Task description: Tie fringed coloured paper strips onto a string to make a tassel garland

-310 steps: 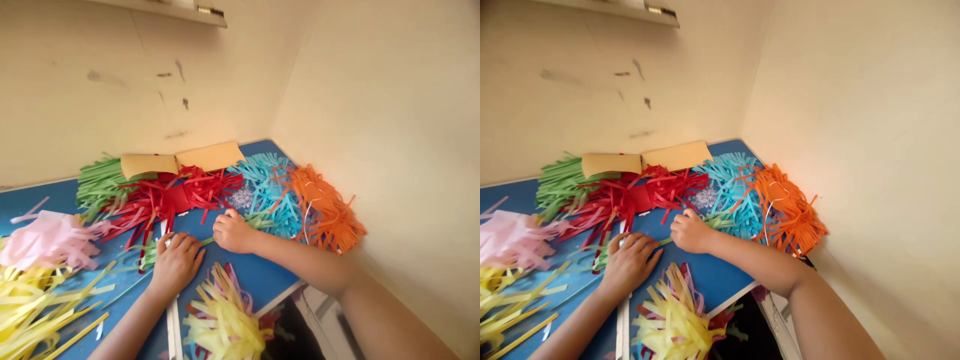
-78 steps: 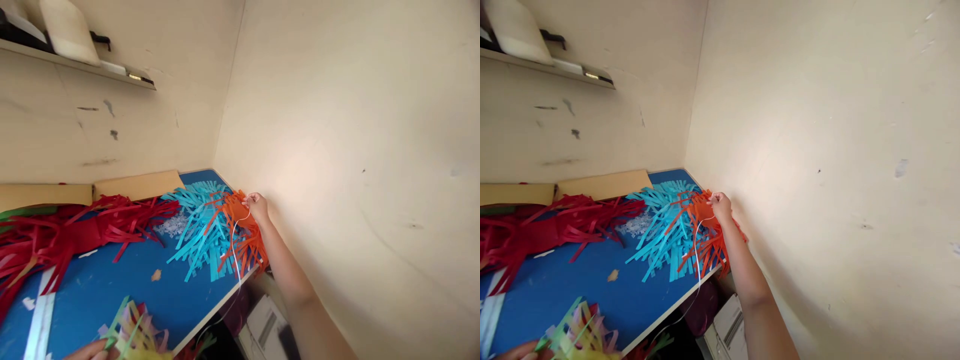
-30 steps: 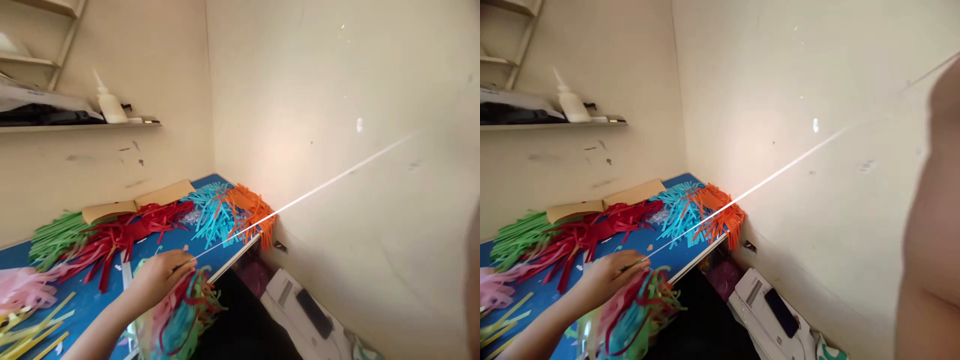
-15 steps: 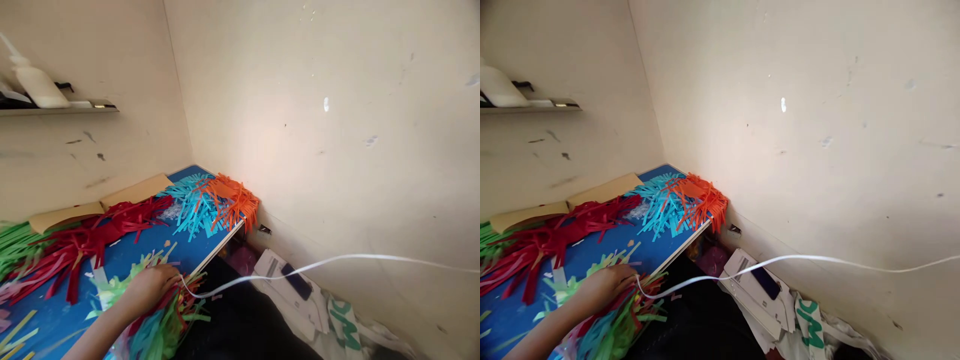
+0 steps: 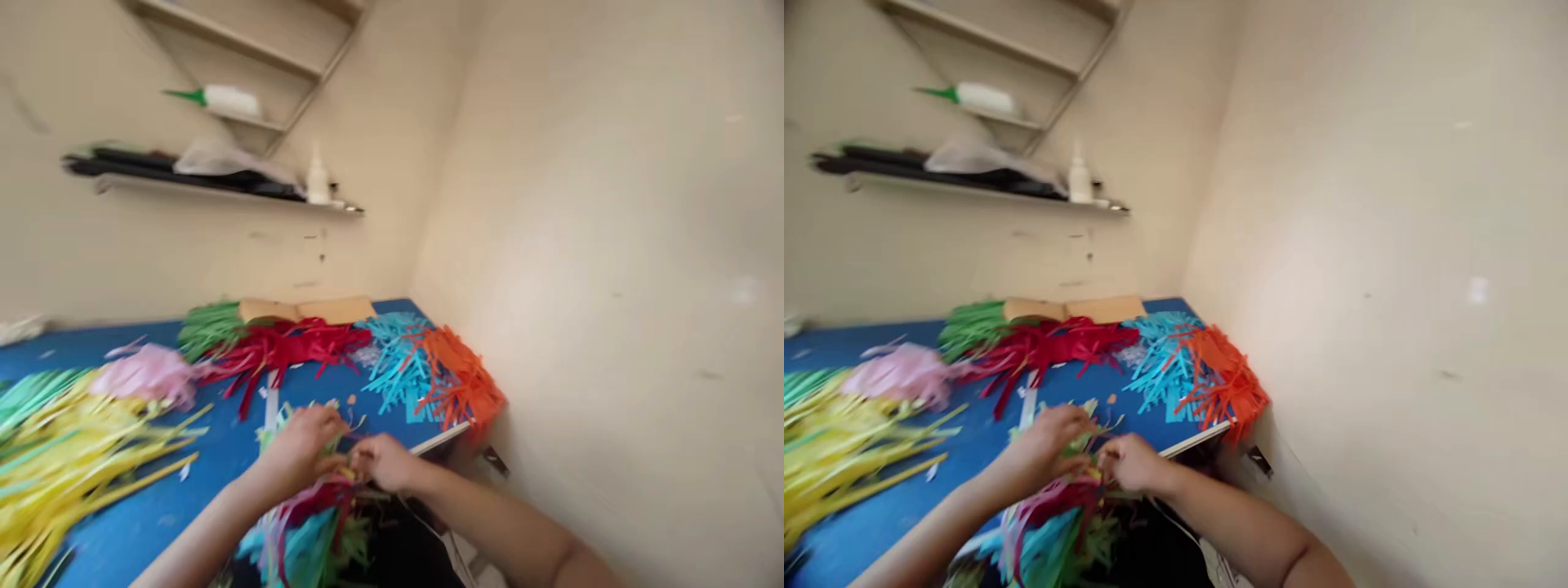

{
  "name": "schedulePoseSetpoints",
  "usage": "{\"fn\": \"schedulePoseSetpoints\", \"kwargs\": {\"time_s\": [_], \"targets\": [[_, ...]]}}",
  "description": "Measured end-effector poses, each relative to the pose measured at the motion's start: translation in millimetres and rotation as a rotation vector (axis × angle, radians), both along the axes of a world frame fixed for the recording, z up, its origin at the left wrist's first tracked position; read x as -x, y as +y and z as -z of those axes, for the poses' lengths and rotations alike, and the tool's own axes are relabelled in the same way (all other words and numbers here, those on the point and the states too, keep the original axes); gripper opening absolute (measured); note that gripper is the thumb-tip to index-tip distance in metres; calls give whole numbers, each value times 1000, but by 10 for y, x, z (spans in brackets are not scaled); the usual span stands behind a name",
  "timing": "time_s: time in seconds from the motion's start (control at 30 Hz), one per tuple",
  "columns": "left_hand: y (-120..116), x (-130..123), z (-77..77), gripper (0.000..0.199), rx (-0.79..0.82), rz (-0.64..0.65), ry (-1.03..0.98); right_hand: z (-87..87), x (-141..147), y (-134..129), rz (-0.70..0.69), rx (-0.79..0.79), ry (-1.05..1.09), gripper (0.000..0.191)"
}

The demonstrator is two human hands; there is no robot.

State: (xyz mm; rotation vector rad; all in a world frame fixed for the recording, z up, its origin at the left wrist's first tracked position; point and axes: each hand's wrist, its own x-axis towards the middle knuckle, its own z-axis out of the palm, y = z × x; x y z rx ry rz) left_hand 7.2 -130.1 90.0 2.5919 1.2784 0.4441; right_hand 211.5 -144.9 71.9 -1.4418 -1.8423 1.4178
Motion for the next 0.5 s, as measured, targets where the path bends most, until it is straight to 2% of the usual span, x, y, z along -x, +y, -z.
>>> {"fn": "schedulePoseSetpoints", "kwargs": {"time_s": [0.03, 0.1, 0.13, 0.17, 0.23, 0.33, 0.4, 0.43, 0.5], "targets": [[-130, 237, 116, 31, -27, -158, -95, 8, 20, 92, -28, -15, -1, 15], [-522, 642, 449, 32, -84, -610, -355, -59, 21, 262, -71, -38, 13, 16], [-753, 767, 640, 34, -36, -793, -403, -107, 28, 339, -85, -39, 27, 17], [-975, 825, 831, 36, 33, -845, -397, -150, 49, 404, -94, -39, 41, 20], [-1312, 761, 1181, 30, 159, -819, -388, -210, 140, 492, -98, -47, 62, 26], [-1450, 431, 1533, 24, 313, -678, -375, -241, 343, 573, -69, -103, 62, 31], [-1404, 246, 1595, 23, 387, -581, -367, -254, 443, 672, -23, -168, 32, 30], [-1384, 201, 1565, 22, 421, -526, -364, -266, 462, 744, 8, -206, 9, 30], [-1394, 237, 1391, 18, 487, -399, -365, -310, 420, 906, 74, -275, -51, 28]]}}
